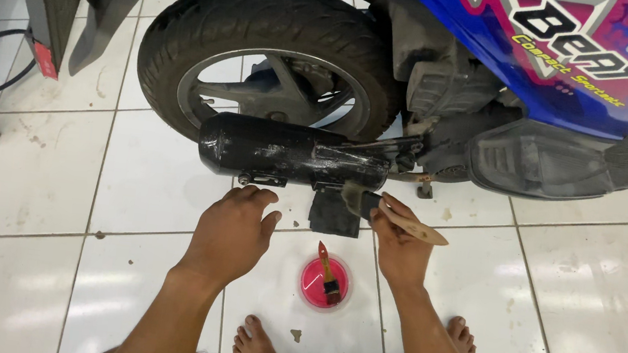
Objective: The person sits on the floor and uses a paintbrush to apply black paint to the exhaust pipe of a blue motorcycle. The person repeatedly dips the brush into a small pink container to reload the paint and carefully coats the exhaust surface.
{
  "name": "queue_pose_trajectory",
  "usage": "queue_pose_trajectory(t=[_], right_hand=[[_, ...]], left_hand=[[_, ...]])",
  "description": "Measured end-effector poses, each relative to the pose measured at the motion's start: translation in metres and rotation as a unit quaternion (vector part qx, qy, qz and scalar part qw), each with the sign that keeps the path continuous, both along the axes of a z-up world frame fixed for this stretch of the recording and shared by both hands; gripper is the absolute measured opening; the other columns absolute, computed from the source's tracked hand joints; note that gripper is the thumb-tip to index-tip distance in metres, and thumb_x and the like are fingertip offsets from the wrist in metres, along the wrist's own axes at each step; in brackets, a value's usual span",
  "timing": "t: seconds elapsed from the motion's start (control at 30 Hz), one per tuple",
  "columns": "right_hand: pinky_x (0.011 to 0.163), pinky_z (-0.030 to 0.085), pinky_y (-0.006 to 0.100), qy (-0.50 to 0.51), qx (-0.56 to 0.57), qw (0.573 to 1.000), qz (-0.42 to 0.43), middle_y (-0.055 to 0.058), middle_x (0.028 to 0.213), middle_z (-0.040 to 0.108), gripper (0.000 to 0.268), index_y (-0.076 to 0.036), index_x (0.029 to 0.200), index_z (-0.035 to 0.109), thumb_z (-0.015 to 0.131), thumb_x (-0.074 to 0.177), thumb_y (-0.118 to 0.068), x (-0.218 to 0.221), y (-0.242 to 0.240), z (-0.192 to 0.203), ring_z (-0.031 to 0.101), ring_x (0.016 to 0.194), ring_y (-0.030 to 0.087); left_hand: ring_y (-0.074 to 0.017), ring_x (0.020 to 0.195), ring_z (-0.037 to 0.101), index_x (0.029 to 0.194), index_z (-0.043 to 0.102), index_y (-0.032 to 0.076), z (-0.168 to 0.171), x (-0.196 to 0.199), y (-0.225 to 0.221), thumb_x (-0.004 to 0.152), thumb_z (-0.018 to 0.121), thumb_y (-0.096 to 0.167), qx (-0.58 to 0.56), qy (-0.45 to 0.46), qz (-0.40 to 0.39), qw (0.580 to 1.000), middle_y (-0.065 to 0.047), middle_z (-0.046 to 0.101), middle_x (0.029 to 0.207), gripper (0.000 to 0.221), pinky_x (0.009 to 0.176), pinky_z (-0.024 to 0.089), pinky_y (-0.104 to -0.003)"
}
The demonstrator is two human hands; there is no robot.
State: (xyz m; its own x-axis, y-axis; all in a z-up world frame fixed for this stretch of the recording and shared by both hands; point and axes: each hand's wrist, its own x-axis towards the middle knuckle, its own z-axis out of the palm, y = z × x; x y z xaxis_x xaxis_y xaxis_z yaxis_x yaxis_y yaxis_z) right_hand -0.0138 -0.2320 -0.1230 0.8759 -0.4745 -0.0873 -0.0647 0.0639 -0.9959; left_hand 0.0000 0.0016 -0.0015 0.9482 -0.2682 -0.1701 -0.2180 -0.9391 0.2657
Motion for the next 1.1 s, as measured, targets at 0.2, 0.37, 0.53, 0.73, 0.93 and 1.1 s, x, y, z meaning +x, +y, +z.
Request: queue_pose_trajectory(t=[0.2,0.37,0.53,0.73,0.93,1.1], right_hand=[[0.080,0.063,0.034,-0.003,0.025,1.000,-0.005,0.022,0.093,0.074,0.028,-0.006,0.110,0.074,0.075,0.082,-0.003,-0.007,0.011,0.026,0.070,0.086,0.018],[0.081,0.062,0.032,-0.012,0.026,0.999,-0.024,0.020,0.096,0.073,0.028,-0.005,0.111,0.073,0.072,0.084,-0.001,-0.004,0.005,0.024,0.068,0.086,0.016],[0.083,0.061,0.037,-0.004,0.019,1.000,0.014,0.021,0.095,0.074,0.031,-0.006,0.113,0.074,0.075,0.082,-0.002,-0.006,0.000,0.011,0.069,0.086,0.016],[0.084,0.059,0.036,-0.011,-0.025,1.000,-0.015,0.020,0.101,0.073,0.030,-0.008,0.119,0.071,0.067,0.089,-0.004,-0.005,0.001,0.029,0.067,0.095,0.018],[0.079,0.059,0.035,-0.028,-0.036,0.999,-0.007,0.019,0.093,0.074,0.028,-0.007,0.115,0.073,0.071,0.087,-0.004,-0.002,0.001,0.019,0.069,0.089,0.017],[0.081,0.060,0.034,-0.021,0.021,0.999,0.038,0.018,0.088,0.075,0.035,-0.004,0.113,0.074,0.074,0.079,0.005,-0.005,0.010,0.023,0.069,0.084,0.017]], left_hand=[[-0.0259,0.104,0.069,0.123,0.065,0.011,-0.006,0.000,0.006,0.097,0.055,0.024,0.010,-0.014,-0.003,1.000,-0.011,0.070,0.106,0.030,0.091,0.056,-0.041],[-0.0270,0.104,0.069,0.122,0.065,0.011,0.000,0.000,0.005,0.097,0.055,0.023,-0.002,-0.014,0.006,1.000,-0.013,0.070,0.106,0.030,0.090,0.056,-0.042],[-0.0257,0.105,0.069,0.124,0.064,0.011,0.004,0.000,0.004,0.098,0.054,0.023,0.005,0.003,0.014,1.000,-0.012,0.070,0.107,0.030,0.091,0.055,-0.041],[-0.0252,0.103,0.070,0.124,0.064,0.010,0.009,-0.001,0.008,0.099,0.052,0.023,0.007,0.006,0.026,1.000,-0.012,0.070,0.105,0.031,0.090,0.056,-0.041],[-0.0264,0.106,0.069,0.126,0.063,0.010,0.009,-0.002,0.011,0.098,0.054,0.024,0.002,0.012,0.024,1.000,-0.012,0.069,0.108,0.032,0.092,0.056,-0.042],[-0.0264,0.107,0.069,0.126,0.063,0.011,0.009,-0.003,0.010,0.099,0.053,0.024,0.010,0.015,0.021,1.000,-0.012,0.070,0.109,0.032,0.092,0.056,-0.042]])
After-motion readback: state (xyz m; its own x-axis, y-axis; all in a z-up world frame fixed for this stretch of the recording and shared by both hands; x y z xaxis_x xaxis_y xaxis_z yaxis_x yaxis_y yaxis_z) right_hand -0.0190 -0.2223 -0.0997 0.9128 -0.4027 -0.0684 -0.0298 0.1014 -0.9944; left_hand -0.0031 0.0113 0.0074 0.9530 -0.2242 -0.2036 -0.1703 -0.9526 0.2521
